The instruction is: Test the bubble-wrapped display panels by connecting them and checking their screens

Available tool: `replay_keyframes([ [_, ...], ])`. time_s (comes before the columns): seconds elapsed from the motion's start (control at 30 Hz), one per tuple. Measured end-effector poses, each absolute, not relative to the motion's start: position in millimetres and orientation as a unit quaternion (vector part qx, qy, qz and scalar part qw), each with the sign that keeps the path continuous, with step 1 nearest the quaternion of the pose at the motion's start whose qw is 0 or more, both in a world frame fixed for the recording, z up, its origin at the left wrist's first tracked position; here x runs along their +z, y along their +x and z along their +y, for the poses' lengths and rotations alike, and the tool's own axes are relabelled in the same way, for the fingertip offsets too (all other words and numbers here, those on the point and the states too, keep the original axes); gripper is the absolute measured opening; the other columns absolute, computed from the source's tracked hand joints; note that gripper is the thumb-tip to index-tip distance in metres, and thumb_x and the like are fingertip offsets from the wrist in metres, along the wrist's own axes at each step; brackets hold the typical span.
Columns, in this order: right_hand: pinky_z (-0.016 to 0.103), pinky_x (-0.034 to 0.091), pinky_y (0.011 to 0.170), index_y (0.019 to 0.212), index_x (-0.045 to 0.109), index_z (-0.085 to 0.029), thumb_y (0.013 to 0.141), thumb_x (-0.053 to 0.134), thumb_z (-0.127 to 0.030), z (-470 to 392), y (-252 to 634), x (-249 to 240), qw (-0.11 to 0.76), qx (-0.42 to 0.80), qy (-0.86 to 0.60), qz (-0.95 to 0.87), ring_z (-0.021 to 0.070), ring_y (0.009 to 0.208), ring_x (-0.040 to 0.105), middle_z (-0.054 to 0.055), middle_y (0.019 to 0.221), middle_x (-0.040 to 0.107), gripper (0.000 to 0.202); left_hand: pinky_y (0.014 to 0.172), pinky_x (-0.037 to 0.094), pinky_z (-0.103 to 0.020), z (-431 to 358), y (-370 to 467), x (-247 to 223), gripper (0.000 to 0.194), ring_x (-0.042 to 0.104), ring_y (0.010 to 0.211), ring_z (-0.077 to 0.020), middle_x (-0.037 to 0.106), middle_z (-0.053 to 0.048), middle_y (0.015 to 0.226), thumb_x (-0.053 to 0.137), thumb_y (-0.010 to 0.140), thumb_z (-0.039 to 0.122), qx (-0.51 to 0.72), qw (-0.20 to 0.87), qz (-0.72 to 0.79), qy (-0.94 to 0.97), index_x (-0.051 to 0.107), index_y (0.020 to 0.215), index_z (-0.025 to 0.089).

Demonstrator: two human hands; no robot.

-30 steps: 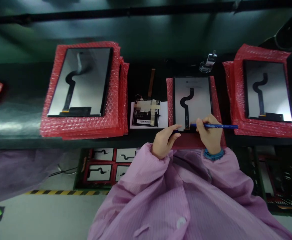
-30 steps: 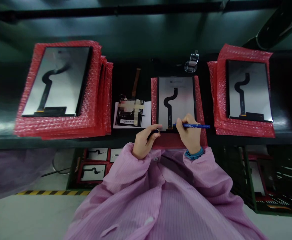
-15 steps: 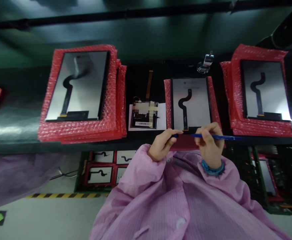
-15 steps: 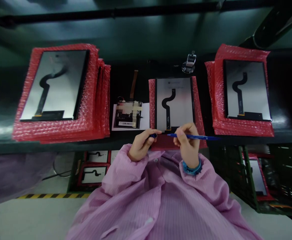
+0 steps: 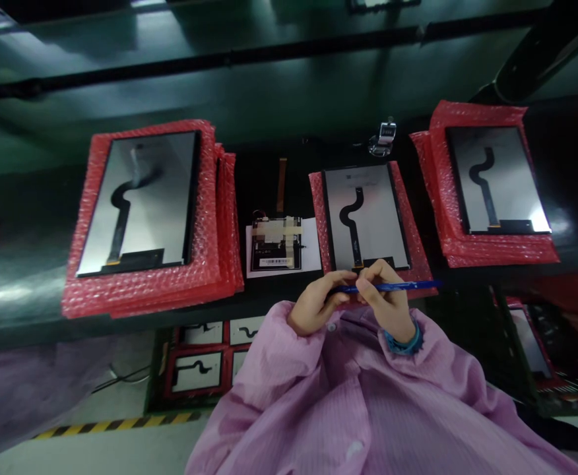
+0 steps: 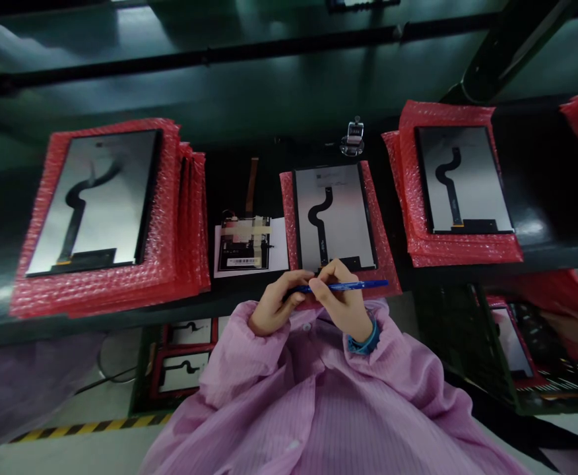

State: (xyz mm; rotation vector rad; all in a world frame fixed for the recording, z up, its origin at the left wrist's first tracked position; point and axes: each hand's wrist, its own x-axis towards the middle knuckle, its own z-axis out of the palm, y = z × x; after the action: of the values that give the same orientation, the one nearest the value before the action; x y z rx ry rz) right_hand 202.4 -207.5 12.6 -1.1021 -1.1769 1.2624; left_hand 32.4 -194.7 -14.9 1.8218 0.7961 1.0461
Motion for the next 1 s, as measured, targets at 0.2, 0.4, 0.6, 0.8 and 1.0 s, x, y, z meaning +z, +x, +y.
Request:
replay_keyframes([
  [0.2, 0.023, 0.038, 0.049, 0.077, 0.049, -0.021, 0.096, 0.061, -0.044, -205, 202, 15, 0.494, 0.507, -0.478, -0.520, 0.0084, 0.052, 0.046, -0.004, 0.064, 0.051, 0.032, 0.077, 0.059, -0.031, -196, 33, -19, 0.046, 0.073, 0.085, -0.0195, 0.073, -0.009, 0.094, 0.048, 0.103, 0.047, 0.412, 0.480, 0.313, 0.709, 0.048, 0.138, 0.018],
  [0.4, 0.022, 0.036, 0.048, 0.073, 0.050, -0.020, 0.096, 0.060, -0.041, -206, 205, 14, 0.505, 0.493, -0.467, -0.533, 0.0080, 0.050, 0.045, -0.005, 0.061, 0.047, 0.033, 0.068, 0.056, -0.028, -197, 33, -21, 0.046, 0.070, 0.076, -0.0180, 0.071, -0.007, 0.087, 0.047, 0.103, 0.049, 0.412, 0.477, 0.324, 0.705, 0.050, 0.136, 0.017],
  [0.6, 0.024, 0.039, 0.043, 0.088, 0.058, -0.024, 0.096, 0.059, -0.041, -180, 268, 31, 0.652, 0.336, -0.473, -0.487, 0.0120, 0.050, 0.052, -0.003, 0.064, 0.056, 0.019, 0.058, 0.047, -0.021, -199, 32, -26, 0.042, 0.058, 0.062, -0.0110, 0.065, -0.003, 0.080, 0.046, 0.104, 0.047, 0.449, 0.446, 0.365, 0.683, 0.054, 0.132, 0.016],
  [0.8, 0.024, 0.046, 0.059, 0.078, 0.054, -0.023, 0.086, 0.073, -0.028, -133, 392, 36, 0.660, 0.097, -0.593, -0.450, 0.0095, 0.059, 0.057, -0.001, 0.070, 0.054, 0.021, 0.062, 0.049, -0.022, -197, 31, -22, 0.037, 0.059, 0.063, -0.0106, 0.065, -0.001, 0.076, 0.047, 0.104, 0.042, 0.430, 0.410, 0.398, 0.699, 0.060, 0.127, 0.016],
  [1.0, 0.026, 0.038, 0.054, 0.062, 0.042, -0.026, 0.087, 0.067, -0.017, -118, 434, 12, 0.569, -0.004, -0.698, -0.434, 0.0078, 0.048, 0.046, -0.006, 0.049, 0.042, 0.037, 0.060, 0.047, -0.020, -198, 31, -19, 0.036, 0.057, 0.060, -0.0100, 0.061, 0.002, 0.070, 0.047, 0.105, 0.040, 0.427, 0.396, 0.430, 0.690, 0.064, 0.125, 0.015],
])
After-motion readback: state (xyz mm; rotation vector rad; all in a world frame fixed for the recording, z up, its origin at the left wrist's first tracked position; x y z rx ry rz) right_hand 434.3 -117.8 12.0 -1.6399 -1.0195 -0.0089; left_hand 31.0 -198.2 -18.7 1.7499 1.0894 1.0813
